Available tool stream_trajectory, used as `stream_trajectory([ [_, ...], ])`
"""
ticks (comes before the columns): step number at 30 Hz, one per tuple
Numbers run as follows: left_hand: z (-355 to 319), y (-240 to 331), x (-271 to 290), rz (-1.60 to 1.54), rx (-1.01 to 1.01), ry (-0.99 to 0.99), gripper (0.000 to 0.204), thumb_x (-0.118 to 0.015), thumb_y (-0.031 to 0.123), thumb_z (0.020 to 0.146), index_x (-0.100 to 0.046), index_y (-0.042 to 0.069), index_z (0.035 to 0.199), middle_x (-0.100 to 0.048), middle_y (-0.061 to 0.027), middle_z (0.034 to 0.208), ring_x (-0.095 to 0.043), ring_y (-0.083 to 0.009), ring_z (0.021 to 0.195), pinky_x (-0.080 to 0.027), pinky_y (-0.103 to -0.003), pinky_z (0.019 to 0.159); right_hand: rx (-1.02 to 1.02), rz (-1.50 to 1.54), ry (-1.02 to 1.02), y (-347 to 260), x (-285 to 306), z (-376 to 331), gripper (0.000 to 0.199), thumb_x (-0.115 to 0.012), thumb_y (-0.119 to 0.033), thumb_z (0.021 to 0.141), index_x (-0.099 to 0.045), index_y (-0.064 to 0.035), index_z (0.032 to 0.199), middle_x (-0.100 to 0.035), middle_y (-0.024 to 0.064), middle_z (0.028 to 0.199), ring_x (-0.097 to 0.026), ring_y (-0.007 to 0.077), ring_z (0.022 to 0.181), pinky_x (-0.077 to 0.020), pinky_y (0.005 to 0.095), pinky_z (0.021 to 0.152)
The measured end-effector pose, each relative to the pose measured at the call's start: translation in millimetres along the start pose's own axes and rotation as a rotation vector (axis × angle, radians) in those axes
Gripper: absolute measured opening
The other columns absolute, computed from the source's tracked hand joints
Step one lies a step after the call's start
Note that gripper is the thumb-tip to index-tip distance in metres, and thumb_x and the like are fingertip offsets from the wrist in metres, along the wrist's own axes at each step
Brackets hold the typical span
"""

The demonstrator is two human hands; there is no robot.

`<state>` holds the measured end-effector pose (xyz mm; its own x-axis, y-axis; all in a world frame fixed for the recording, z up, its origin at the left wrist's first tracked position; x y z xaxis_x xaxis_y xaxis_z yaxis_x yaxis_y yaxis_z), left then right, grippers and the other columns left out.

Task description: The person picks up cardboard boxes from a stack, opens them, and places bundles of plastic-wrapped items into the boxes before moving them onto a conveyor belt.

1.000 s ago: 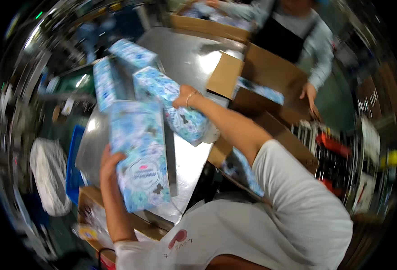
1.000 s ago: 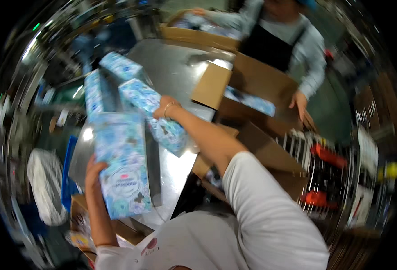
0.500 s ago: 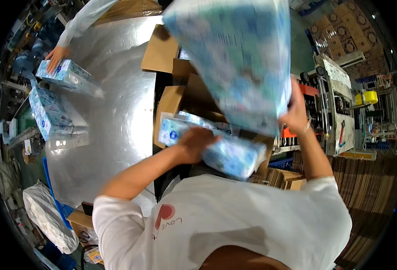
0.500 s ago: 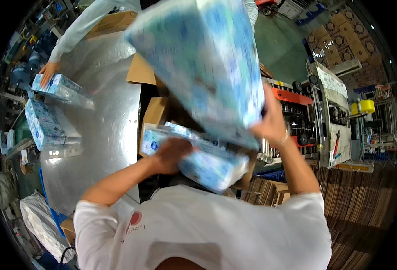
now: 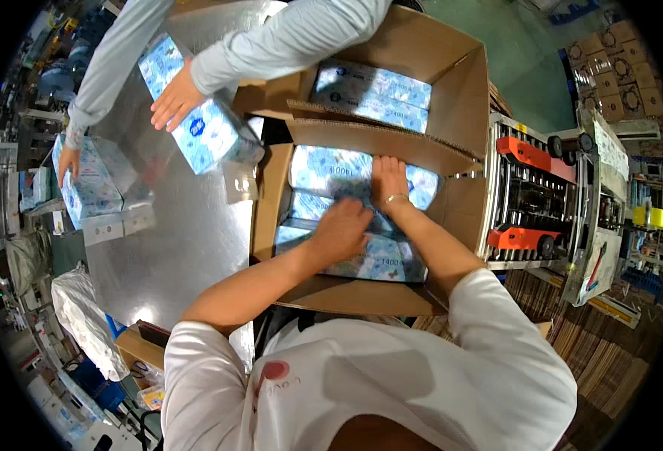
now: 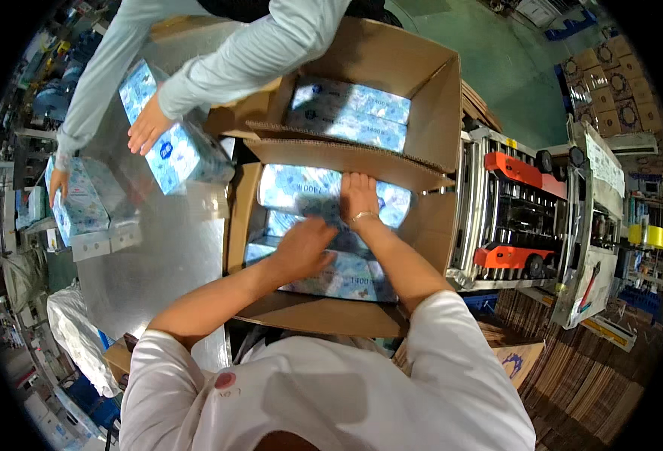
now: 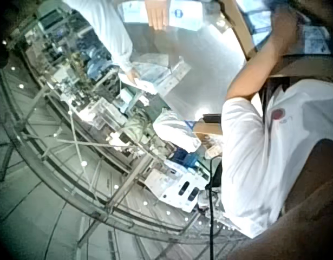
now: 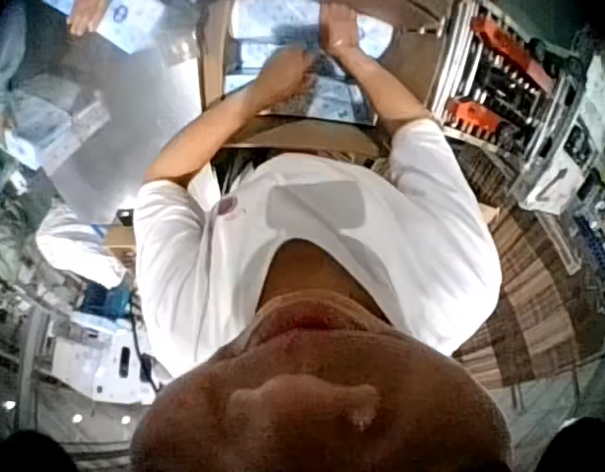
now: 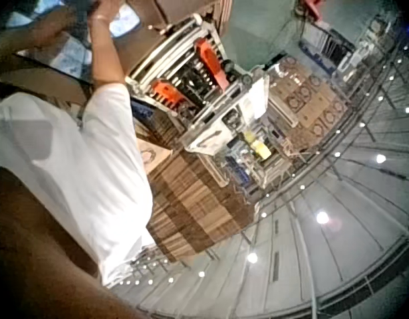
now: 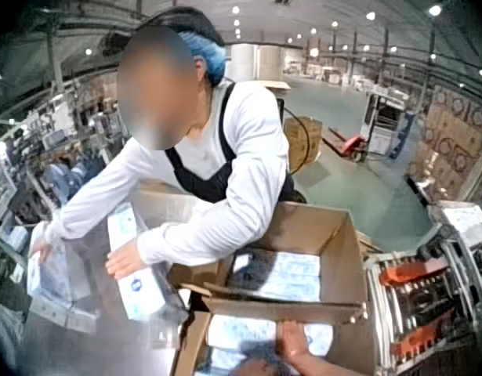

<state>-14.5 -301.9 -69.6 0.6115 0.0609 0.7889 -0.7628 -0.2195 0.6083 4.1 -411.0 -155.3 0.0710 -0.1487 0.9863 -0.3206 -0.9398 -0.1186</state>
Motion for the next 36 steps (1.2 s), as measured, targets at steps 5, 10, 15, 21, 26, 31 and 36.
stream_trajectory([
  [5, 16, -73, 22, 0.506, 0.112, 0.127, 0.088, -0.073, 0.025, 0.060, -0.028, 0.005, 0.133, -0.035, -0.0209, 0.126, -0.029, -0.0348, 0.122, -0.016, -0.053, 0.102, 0.037, -0.133, -0.286, -4, 46, -42, 0.088, -0.067, -0.011, 0.063, -0.017, -0.0037, 0.135, -0.038, 0.0165, 0.121, -0.036, 0.0331, 0.114, -0.0263, 0.0549, 0.094],
  [10, 23, -69, 23, 0.471, -0.036, 0.167, 0.070, -0.062, 0.006, 0.064, -0.033, 0.003, 0.127, -0.043, -0.0192, 0.110, -0.040, -0.0339, 0.107, -0.026, -0.052, 0.091, -0.135, -0.226, -0.341, 44, 42, -53, 0.073, -0.060, -0.006, 0.070, -0.024, -0.0069, 0.133, -0.041, 0.0149, 0.119, -0.037, 0.0315, 0.113, -0.0250, 0.0599, 0.092],
  [15, 37, -90, 5, 0.626, -0.002, 0.386, 0.037, -0.050, 0.012, 0.079, -0.044, 0.008, 0.116, -0.048, -0.0145, 0.101, -0.044, -0.0299, 0.101, -0.029, -0.052, 0.091, -0.153, -0.406, -0.026, 50, 35, -32, 0.044, -0.048, -0.008, 0.078, -0.040, -0.0066, 0.121, -0.048, 0.0116, 0.108, -0.042, 0.0274, 0.108, -0.0219, 0.0685, 0.090],
  [21, 64, -185, -115, 0.587, 0.308, 0.074, 0.061, -0.050, 0.013, 0.079, -0.026, 0.015, 0.135, -0.035, -0.0141, 0.133, -0.027, -0.0284, 0.127, -0.011, -0.066, 0.097, -0.268, -0.296, -0.161, 81, -124, -24, 0.049, -0.038, -0.018, 0.086, -0.027, -0.0075, 0.132, -0.029, 0.0145, 0.135, -0.020, 0.0341, 0.128, -0.0066, 0.0766, 0.088],
  [26, 62, -168, -106, 0.429, 0.421, -0.381, 0.073, -0.058, 0.017, 0.079, -0.015, 0.013, 0.139, -0.018, -0.0189, 0.141, -0.013, -0.0341, 0.131, -0.016, -0.060, 0.100, -0.320, 0.058, -0.575, 79, -123, -25, 0.054, -0.041, -0.011, 0.084, -0.022, -0.0052, 0.134, -0.025, 0.0198, 0.137, -0.016, 0.0367, 0.129, -0.0127, 0.0702, 0.093],
  [31, -21, -81, 44, -0.431, 0.058, 0.188, 0.040, -0.064, 0.020, 0.076, -0.055, 0.000, 0.109, -0.057, -0.0196, 0.103, -0.055, -0.0332, 0.096, -0.043, -0.036, 0.083, -0.206, -0.004, -0.802, 33, -70, -31, 0.046, -0.049, -0.013, 0.081, -0.041, -0.0028, 0.125, -0.031, 0.0204, 0.134, -0.030, 0.0384, 0.123, -0.0253, 0.0632, 0.091],
  [36, -275, -135, 170, -0.042, 0.442, 1.013, 0.016, -0.055, 0.010, 0.080, -0.060, -0.003, 0.088, -0.060, -0.0158, 0.085, -0.058, -0.0273, 0.080, -0.045, -0.035, 0.072, 0.216, 0.179, -0.864, -63, -58, -34, 0.040, -0.057, -0.030, 0.078, -0.055, 0.0004, 0.104, -0.059, 0.0228, 0.098, -0.056, 0.0341, 0.095, -0.0437, 0.0392, 0.082],
])
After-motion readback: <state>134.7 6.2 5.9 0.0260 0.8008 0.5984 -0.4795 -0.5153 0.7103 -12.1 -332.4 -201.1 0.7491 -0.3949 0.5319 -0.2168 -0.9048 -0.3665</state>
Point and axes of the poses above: each hand's wrist, its own z-axis towards the middle knuckle, its own x-axis out of the back of the hand, y = z × x, the point moved 9 cm from there along z, towards the middle knuckle
